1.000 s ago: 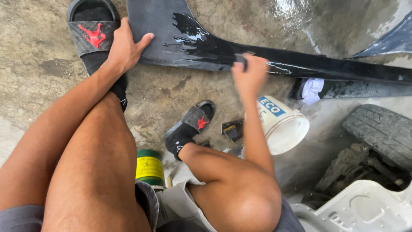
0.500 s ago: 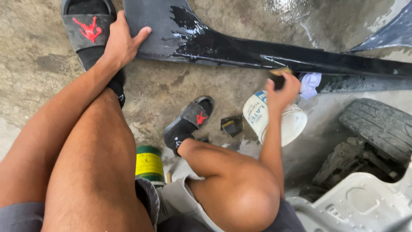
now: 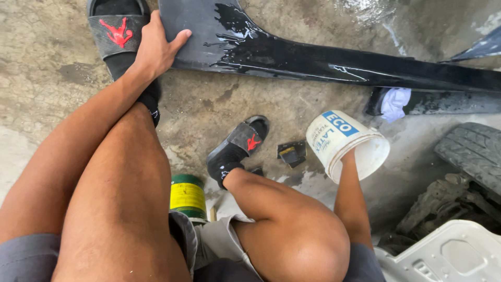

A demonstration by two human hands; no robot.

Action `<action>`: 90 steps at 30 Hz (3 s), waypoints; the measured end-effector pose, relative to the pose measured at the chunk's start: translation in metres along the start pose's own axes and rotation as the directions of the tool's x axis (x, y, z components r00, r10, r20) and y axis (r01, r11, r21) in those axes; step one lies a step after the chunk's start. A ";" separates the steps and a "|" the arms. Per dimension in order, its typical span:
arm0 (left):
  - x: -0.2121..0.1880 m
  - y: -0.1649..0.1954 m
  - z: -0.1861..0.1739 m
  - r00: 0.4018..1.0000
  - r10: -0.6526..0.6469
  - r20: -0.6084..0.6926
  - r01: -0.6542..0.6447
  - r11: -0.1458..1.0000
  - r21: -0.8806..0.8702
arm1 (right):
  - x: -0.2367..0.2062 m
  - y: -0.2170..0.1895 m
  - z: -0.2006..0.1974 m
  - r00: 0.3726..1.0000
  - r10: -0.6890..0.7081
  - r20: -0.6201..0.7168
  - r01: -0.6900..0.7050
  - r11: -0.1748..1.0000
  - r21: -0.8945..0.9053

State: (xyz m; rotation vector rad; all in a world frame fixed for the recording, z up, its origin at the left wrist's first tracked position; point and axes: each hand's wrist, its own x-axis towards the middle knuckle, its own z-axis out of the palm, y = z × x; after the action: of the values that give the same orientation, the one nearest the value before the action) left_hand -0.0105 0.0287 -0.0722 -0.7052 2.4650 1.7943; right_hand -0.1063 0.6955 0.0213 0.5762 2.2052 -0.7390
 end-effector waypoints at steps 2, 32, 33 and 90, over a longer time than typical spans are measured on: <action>0.001 0.000 0.000 1.000 0.002 -0.009 -0.002 1.000 0.020 | 0.008 -0.005 0.010 1.000 -0.012 -0.004 0.012 0.999 0.043; 0.001 0.003 -0.001 1.000 -0.015 0.007 0.015 0.998 -0.056 | -0.149 -0.262 0.064 0.603 -0.792 0.092 0.497 0.283 -0.820; 0.001 0.004 0.000 1.000 -0.009 0.010 0.009 0.999 -0.050 | -0.157 -0.256 0.047 0.599 -0.796 0.084 0.486 0.278 -0.828; -0.001 -0.006 0.006 0.993 0.080 -0.089 -0.082 0.996 -0.022 | -0.006 -0.201 0.106 0.375 -0.912 -0.165 0.674 0.391 -0.626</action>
State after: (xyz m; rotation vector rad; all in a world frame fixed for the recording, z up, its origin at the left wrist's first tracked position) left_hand -0.0089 0.0333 -0.0794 -0.7111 2.5666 1.8644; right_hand -0.1689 0.4775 0.0312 -0.8354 3.0254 -0.4809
